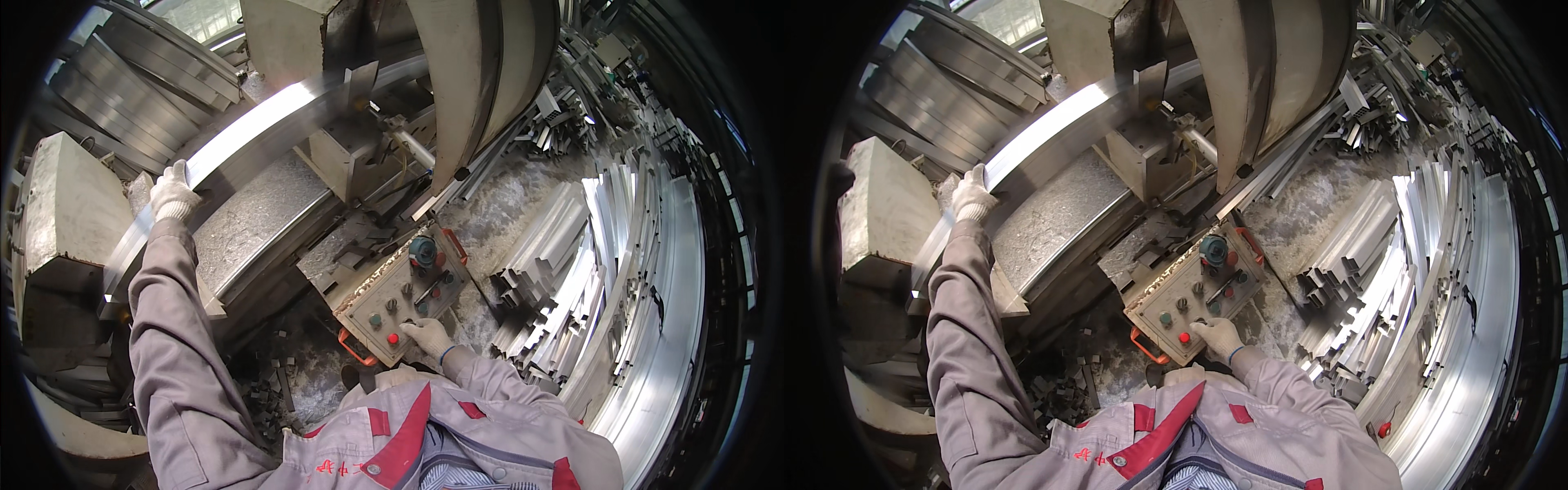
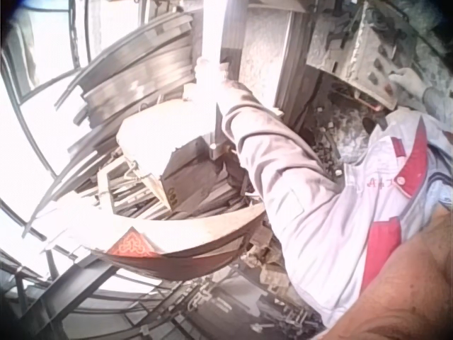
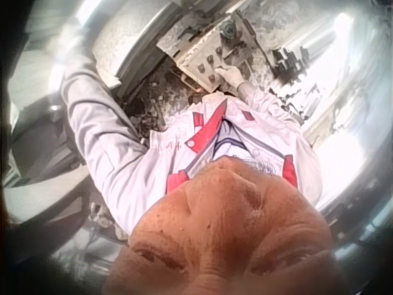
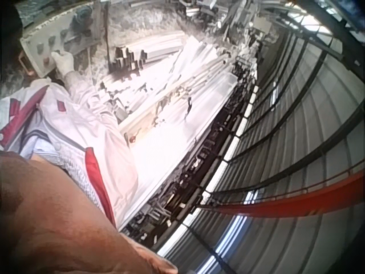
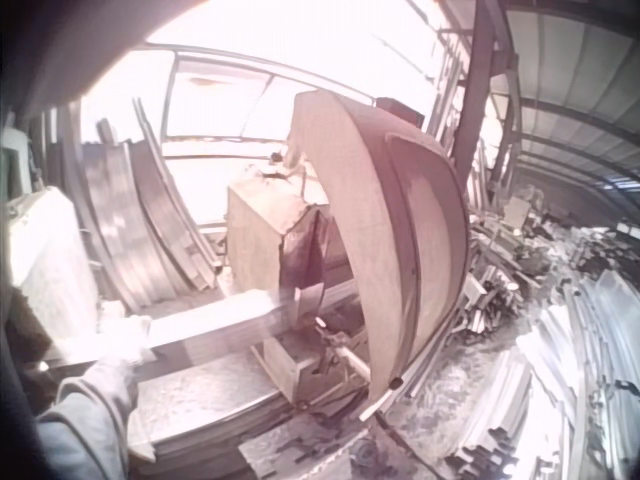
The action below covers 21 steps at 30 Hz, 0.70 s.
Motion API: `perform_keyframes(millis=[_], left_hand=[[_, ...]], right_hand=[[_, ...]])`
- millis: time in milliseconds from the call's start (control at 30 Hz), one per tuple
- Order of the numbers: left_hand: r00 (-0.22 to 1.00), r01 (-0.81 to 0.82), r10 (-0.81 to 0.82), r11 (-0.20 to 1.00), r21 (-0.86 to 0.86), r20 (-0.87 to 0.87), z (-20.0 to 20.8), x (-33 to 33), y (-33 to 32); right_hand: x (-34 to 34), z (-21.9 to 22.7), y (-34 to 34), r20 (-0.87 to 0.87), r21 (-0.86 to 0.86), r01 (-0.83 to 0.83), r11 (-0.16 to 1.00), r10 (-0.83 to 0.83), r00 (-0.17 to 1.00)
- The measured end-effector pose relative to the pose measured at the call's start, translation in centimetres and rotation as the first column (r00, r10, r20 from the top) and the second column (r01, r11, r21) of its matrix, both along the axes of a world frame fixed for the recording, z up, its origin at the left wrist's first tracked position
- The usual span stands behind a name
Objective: The person repeatedly loads long metal profiles into a cutting machine, operates the control panel to cut them, removes the cut pieces, and stacks them on the floor. The cycle of loading, cutting, and stacking is repeated multiple times.
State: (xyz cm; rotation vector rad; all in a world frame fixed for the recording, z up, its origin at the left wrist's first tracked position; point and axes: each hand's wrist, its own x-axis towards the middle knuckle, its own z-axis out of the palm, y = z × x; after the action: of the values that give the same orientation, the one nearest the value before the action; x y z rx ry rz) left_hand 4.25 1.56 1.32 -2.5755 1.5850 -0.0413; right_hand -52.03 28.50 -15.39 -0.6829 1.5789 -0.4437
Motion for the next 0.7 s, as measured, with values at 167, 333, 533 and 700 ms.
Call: perform_keyframes(millis=[167, 333, 533, 700], left_hand=[[1.0, 0.004, -0.004, 1.0, 0.0, 0.004, 0.6, -0.5, 0.3], [1.0, -0.005, 0.005, 1.0, -0.01, -0.002, 1.0, -1.0, 0.6], [1.0, -0.004, 0.004, 1.0, 0.0, -0.018, 1.2, -1.0, 0.5], [0.999, -0.008, 0.008, 1.0, -0.012, -0.04, 1.4, -1.2, 0.6]], right_hand=[[0.1, -0.4, 0.1, 0.014, 0.032, 0.036, 0.999, -0.037, 0.999], [0.2, -0.6, 0.0, 0.004, 0.067, 0.054, 0.996, -0.055, 0.998], [0.2, -1.0, 0.0, -0.02, 0.053, 0.058, 0.997, -0.057, 0.998], [0.2, -1.1, 0.1, -0.029, 0.036, 0.051, 0.998, -0.05, 0.998]])
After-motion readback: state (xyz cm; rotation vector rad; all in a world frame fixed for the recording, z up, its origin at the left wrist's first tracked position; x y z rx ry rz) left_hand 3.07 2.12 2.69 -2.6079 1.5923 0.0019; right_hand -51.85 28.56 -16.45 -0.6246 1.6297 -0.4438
